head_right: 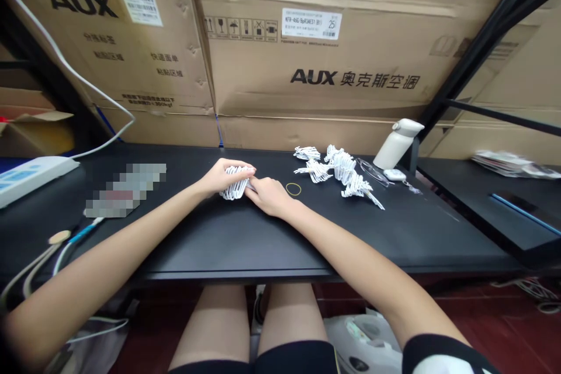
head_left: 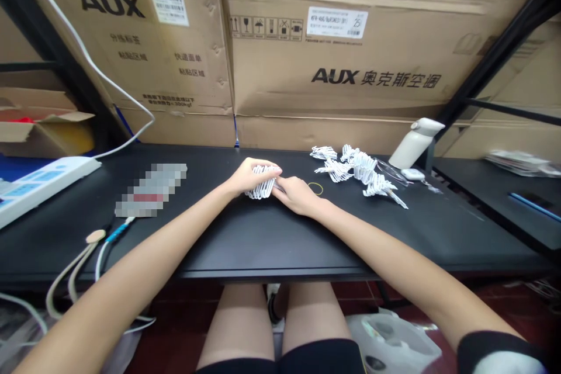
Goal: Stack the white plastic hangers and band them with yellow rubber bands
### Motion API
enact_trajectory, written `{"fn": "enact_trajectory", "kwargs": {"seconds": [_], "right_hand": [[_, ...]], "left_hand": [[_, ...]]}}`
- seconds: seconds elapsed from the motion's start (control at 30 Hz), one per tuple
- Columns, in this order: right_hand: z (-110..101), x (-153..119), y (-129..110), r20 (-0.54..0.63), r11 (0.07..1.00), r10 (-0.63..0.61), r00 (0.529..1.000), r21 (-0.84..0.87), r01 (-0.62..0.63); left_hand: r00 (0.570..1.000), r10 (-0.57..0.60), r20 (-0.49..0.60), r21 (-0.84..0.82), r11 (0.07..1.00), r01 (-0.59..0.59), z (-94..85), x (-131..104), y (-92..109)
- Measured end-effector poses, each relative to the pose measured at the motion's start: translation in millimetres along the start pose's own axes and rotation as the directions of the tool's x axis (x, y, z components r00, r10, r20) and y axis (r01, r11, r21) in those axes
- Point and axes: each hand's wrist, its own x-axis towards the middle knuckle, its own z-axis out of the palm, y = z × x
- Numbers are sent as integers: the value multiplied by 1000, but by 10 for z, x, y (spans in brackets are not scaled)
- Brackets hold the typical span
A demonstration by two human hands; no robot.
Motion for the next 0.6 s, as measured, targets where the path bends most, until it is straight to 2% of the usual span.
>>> {"fn": "enact_trajectory", "kwargs": {"seconds": [0.23,0.33,0.4,0.47,0.53,0.6], "right_hand": [[-109,0,84,-99,984,-23,995,174,40],[-260,50,274,-222,969,70,972,248,-13],[-388,76,436,-327,951,202,923,289,-105],[-514,74,579,-277,960,244,929,202,-192],[-612,45,670,-149,958,284,947,93,-273],[-661,10,707,-14,936,351,936,15,-351]], "left_hand": [[993,-110,-41,-214,972,98,-17,13,1],[986,-124,-114,-263,960,90,-76,39,-6],[972,-145,-183,-281,955,90,-122,64,-32],[957,-183,-223,-311,944,108,-162,88,-73],[947,-209,-246,-331,936,121,-191,108,-116],[943,-217,-253,-340,932,124,-208,118,-147]]}}
